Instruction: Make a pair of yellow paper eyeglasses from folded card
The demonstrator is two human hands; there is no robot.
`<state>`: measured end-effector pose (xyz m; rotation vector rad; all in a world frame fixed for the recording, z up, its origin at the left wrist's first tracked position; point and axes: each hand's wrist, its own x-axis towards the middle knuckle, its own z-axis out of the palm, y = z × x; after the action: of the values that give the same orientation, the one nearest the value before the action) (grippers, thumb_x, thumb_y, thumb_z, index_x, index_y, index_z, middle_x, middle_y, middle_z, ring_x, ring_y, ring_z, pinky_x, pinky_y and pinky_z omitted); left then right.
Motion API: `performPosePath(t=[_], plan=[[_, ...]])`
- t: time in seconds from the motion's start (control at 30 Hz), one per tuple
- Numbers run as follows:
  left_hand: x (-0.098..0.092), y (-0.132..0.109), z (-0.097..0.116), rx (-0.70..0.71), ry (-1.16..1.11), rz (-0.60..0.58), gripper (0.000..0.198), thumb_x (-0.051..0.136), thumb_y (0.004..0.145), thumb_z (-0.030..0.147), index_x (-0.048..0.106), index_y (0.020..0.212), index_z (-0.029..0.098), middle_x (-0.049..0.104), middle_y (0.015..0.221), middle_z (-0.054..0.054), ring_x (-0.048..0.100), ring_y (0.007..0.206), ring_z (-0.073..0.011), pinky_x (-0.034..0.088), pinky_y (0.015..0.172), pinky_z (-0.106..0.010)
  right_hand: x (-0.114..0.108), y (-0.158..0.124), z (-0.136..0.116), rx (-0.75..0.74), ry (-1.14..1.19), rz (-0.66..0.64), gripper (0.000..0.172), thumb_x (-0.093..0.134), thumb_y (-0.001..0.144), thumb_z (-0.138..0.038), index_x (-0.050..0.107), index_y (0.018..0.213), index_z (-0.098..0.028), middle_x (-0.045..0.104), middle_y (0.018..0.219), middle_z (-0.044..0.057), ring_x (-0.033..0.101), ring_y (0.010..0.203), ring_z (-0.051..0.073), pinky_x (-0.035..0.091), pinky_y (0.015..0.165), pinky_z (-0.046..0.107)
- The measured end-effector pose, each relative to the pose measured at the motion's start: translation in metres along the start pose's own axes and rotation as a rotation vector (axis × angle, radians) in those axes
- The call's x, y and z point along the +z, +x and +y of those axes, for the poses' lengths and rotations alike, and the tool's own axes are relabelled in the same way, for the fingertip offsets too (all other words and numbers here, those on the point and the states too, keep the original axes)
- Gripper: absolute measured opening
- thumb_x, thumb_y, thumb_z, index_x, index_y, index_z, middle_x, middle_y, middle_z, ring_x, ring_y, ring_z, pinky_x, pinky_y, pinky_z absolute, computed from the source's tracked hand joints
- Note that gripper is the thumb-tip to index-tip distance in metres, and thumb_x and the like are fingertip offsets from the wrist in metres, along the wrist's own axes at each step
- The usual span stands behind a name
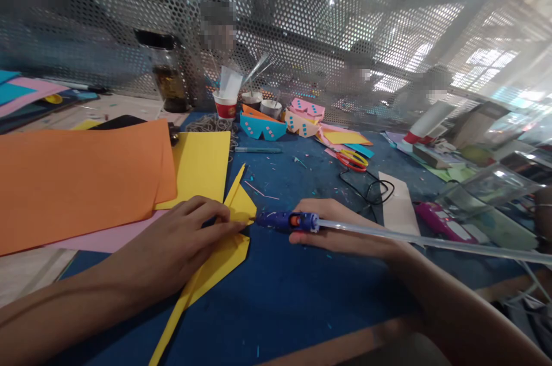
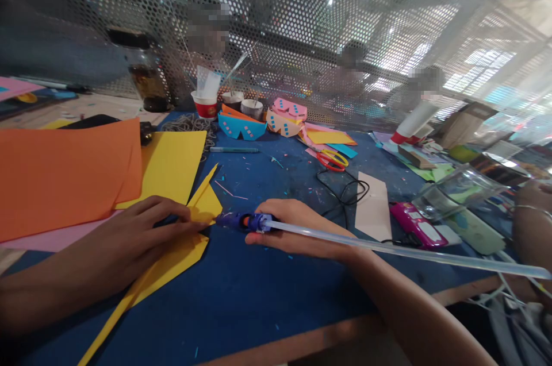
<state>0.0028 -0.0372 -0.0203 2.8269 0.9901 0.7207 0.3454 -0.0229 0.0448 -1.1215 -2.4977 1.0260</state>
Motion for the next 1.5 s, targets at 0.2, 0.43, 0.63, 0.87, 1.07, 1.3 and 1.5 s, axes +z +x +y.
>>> performPosePath(t=[0.2,0.43,0.63,0.87,1.07,1.3,1.5], plan=[[0.002,-0.002,-0.001,-0.012,-0.013,-0.002,0.042,0.044,0.111,0.021,0.075,0.134,0.036,0.076,0.117,-0.005,0.067,0.105,-0.0258,0.056,0.089,-0.039,0.001,-0.001,0.002,0.061,0.079,0.039,0.043,0.075,0.100,-0.063,0.067,0.097,-0.021,0.067,0.091,-0.001,0.059,0.081,0.016,0.044,0.070,0.025],[0.000,-0.004,-0.002,-0.052,-0.077,-0.028,0.045,0.048,0.105,0.016,0.074,0.137,0.035,0.076,0.121,-0.006,0.068,0.109,-0.0258,0.059,0.092,-0.039,-0.004,-0.002,-0.003,0.064,0.146,0.014,0.043,0.077,0.098,-0.063,0.069,0.095,-0.021,0.064,0.085,-0.003,0.054,0.074,0.013,0.042,0.066,0.025],[-0.005,-0.001,0.001,-0.065,-0.109,-0.031,0.042,0.048,0.109,0.018,0.074,0.136,0.038,0.074,0.120,-0.004,0.068,0.107,-0.0235,0.057,0.087,-0.034,-0.010,-0.008,-0.006,-0.021,0.121,-0.077,0.044,0.075,0.100,-0.062,0.064,0.090,-0.020,0.061,0.085,-0.003,0.054,0.075,0.013,0.043,0.067,0.025],[-0.002,-0.004,0.000,-0.078,-0.146,-0.019,0.044,0.050,0.107,0.014,0.073,0.136,0.039,0.071,0.123,-0.004,0.066,0.111,-0.0235,0.055,0.092,-0.035,-0.002,-0.011,-0.009,-0.165,0.000,-0.101,0.031,0.076,0.103,-0.051,0.069,0.103,-0.021,0.070,0.098,0.001,0.062,0.084,0.015,0.047,0.078,0.028],[-0.004,-0.004,0.001,-0.070,-0.149,-0.014,0.045,0.050,0.107,0.014,0.073,0.136,0.038,0.071,0.122,-0.004,0.065,0.110,-0.0234,0.055,0.090,-0.034,0.005,-0.010,-0.006,-0.186,-0.047,-0.060,0.028,0.076,0.104,-0.047,0.070,0.108,-0.020,0.073,0.101,0.004,0.065,0.086,0.016,0.049,0.079,0.028],[-0.002,-0.004,0.001,-0.052,-0.151,0.012,0.041,0.049,0.110,0.016,0.074,0.135,0.037,0.070,0.121,-0.004,0.065,0.110,-0.0228,0.055,0.090,-0.034,0.009,-0.009,-0.003,-0.224,-0.080,-0.006,0.026,0.080,0.101,-0.042,0.070,0.107,-0.019,0.072,0.097,0.002,0.062,0.081,0.014,0.047,0.076,0.025],[-0.001,-0.003,0.002,-0.059,-0.149,0.017,0.042,0.050,0.109,0.015,0.074,0.135,0.038,0.071,0.122,-0.003,0.065,0.110,-0.0221,0.054,0.091,-0.033,0.010,-0.009,-0.005,-0.232,-0.080,0.005,0.025,0.082,0.100,-0.040,0.070,0.106,-0.019,0.072,0.097,0.002,0.061,0.081,0.014,0.047,0.075,0.025]])
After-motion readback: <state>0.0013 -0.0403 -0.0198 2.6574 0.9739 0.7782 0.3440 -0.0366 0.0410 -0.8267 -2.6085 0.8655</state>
